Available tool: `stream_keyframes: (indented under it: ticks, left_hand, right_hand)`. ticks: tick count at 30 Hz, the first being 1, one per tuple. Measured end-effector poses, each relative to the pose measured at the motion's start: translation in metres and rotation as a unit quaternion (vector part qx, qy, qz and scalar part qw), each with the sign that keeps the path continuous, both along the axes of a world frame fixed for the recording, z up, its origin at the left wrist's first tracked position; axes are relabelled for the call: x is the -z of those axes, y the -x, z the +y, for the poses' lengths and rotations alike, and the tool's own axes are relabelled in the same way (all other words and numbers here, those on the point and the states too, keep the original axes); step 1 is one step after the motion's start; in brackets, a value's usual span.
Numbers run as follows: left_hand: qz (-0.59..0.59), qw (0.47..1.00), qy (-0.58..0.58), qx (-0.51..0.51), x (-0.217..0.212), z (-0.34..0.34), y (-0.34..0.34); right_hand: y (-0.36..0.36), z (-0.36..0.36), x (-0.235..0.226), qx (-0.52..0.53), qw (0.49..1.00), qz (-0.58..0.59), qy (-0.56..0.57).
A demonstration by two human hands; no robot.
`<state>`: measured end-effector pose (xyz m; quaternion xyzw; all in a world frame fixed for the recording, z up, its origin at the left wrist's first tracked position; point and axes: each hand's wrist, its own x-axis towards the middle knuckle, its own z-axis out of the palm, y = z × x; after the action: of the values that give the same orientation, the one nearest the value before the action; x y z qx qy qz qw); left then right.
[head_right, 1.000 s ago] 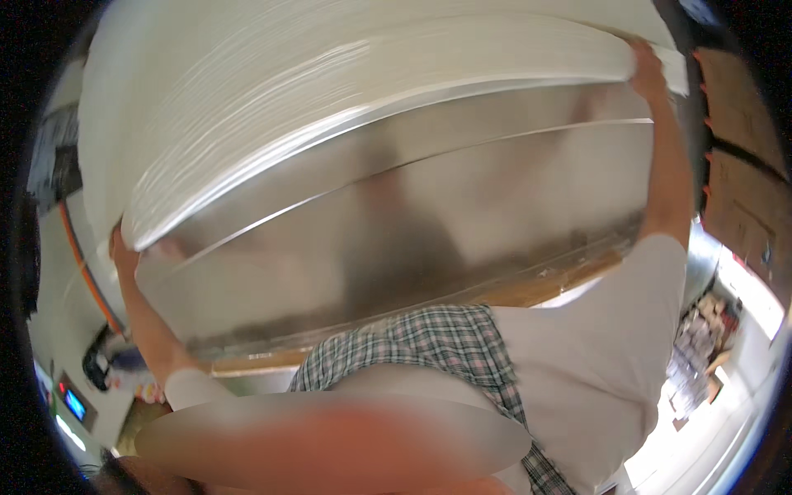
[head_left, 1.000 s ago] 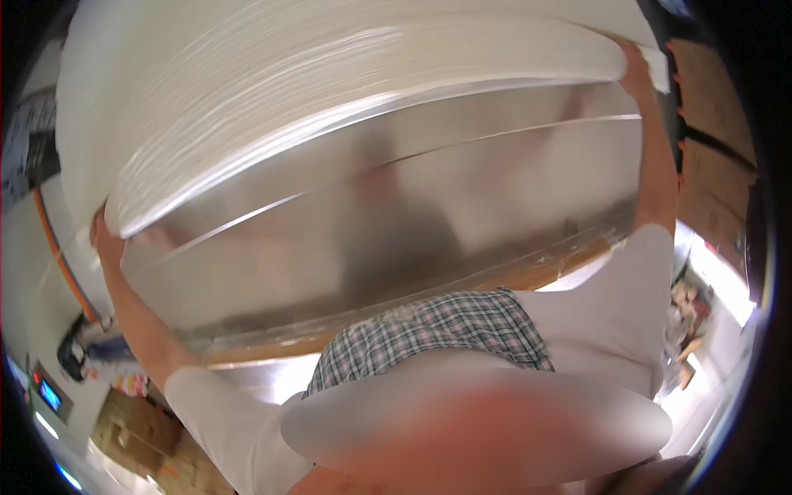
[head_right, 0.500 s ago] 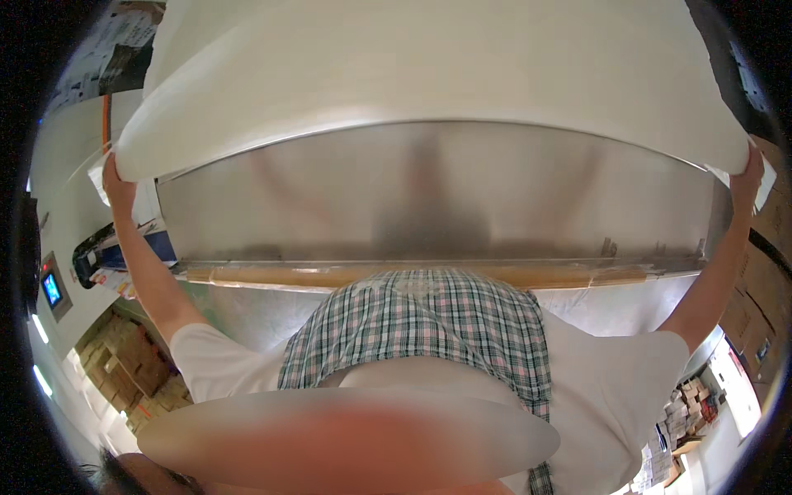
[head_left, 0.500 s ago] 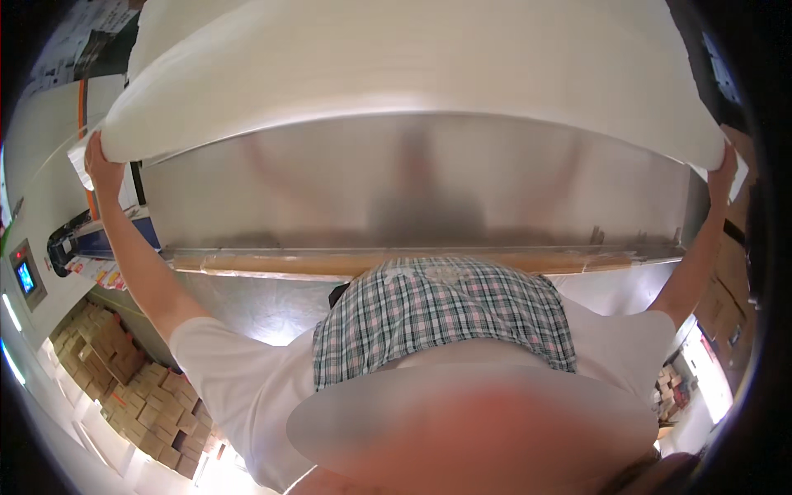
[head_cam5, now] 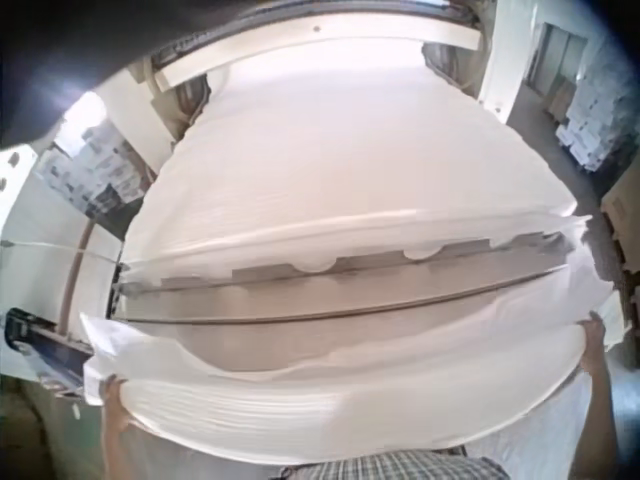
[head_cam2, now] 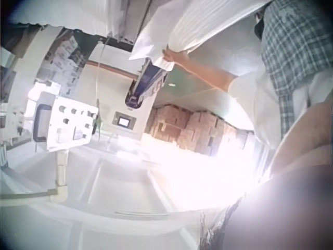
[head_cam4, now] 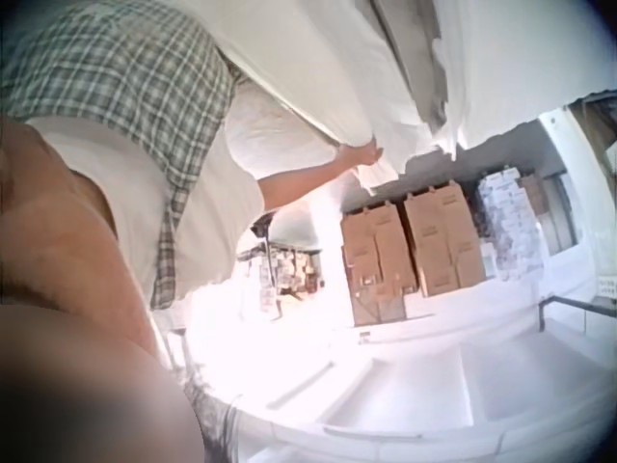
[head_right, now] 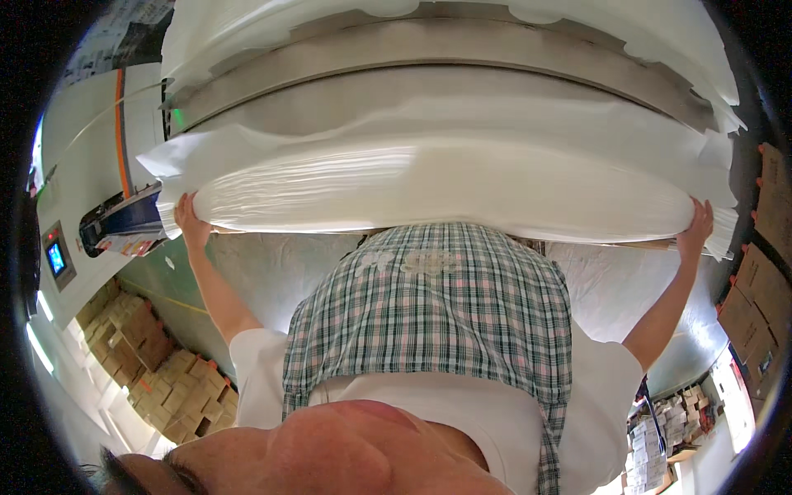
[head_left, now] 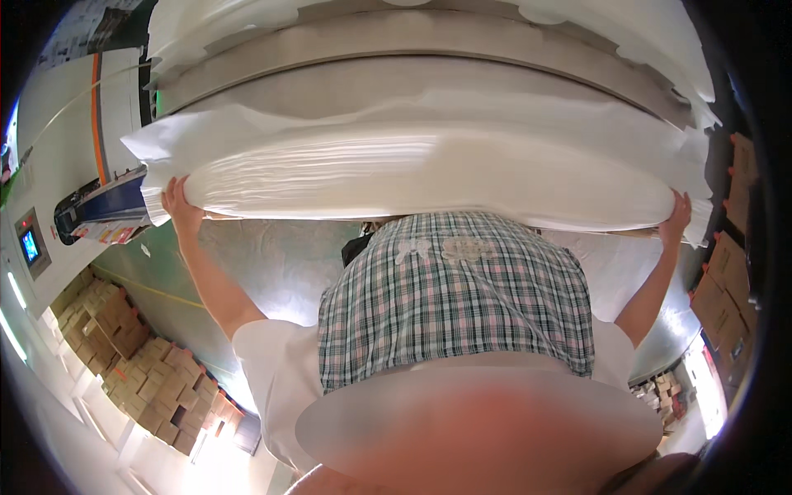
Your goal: Manually moving and aligning large stacks of white paper onto a metal workstation.
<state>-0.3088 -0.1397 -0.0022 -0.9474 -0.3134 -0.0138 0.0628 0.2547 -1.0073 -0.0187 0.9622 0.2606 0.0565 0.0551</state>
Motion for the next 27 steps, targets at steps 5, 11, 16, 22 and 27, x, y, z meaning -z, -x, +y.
stream_keyframes:
  ticks: [5, 11, 16, 22, 27]
  left_hand:
    - [0.057, 0.998, 0.013, -0.026, -0.013, 0.009, -0.006]
    - [0.323, 0.930, 0.160, -0.068, -0.034, 0.062, -0.057]
    - [0.277, 0.880, 0.341, -0.179, 0.024, 0.145, -0.116]
    - [0.244, 0.930, 0.258, -0.100, 0.023, 0.103, -0.165]
    - [0.078, 0.992, 0.083, -0.046, 0.007, 0.052, -0.157]
  right_hand:
    - [0.002, 0.022, -0.017, 0.067, 0.991, 0.103, 0.062]
    - [-0.093, 0.027, -0.032, 0.105, 0.920, 0.310, 0.217]
    - [-0.208, 0.097, 0.033, 0.095, 0.837, 0.404, 0.357]
    - [-0.227, 0.084, 0.037, 0.074, 0.777, 0.385, 0.492]
    - [-0.223, 0.035, 0.027, 0.088, 0.929, 0.252, 0.255]
